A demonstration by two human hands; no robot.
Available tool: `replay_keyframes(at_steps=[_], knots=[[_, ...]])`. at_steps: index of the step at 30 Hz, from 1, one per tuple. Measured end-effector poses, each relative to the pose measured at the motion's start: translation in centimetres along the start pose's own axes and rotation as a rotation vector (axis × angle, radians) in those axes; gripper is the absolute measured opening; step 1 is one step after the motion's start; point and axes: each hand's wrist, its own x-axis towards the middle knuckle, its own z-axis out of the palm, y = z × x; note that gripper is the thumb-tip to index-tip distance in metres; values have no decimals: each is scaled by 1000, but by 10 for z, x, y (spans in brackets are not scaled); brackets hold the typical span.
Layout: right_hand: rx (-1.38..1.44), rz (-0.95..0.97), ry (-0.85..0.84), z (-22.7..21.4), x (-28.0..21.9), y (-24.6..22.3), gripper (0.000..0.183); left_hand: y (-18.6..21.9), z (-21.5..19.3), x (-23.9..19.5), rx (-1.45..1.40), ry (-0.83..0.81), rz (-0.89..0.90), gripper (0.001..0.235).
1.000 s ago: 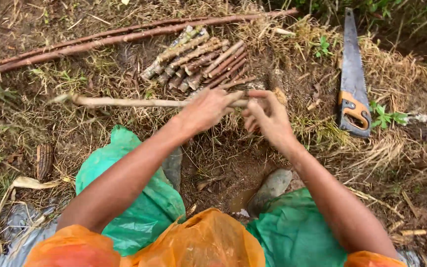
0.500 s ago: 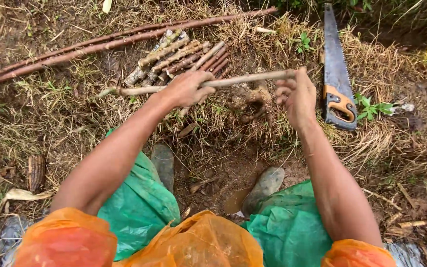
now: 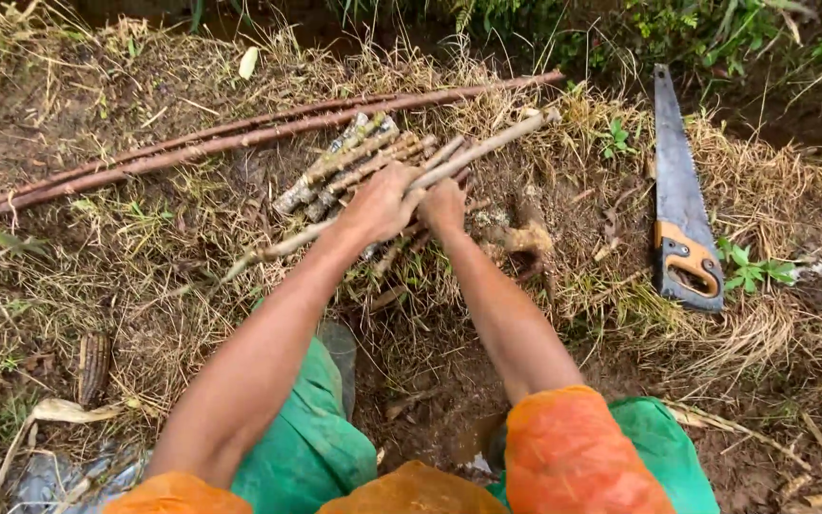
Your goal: Sawing long wooden sticks into smaller pieces using a hand saw in a field
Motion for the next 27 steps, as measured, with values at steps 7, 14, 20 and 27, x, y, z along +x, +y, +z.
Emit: replay_keyframes(at_steps=[7, 14, 20, 27], knots=[[339, 246, -24, 9, 35, 37, 50, -26, 22, 22, 21, 32, 29, 43], [849, 218, 4, -135, -54, 40, 33, 0, 38, 26, 71, 100, 44, 50], [861, 237, 64, -222, -117, 84, 32, 9, 111, 56, 81, -27, 91, 41], [1004, 211, -53, -212, -143, 80, 54, 99, 87, 27, -160, -317, 15, 39]])
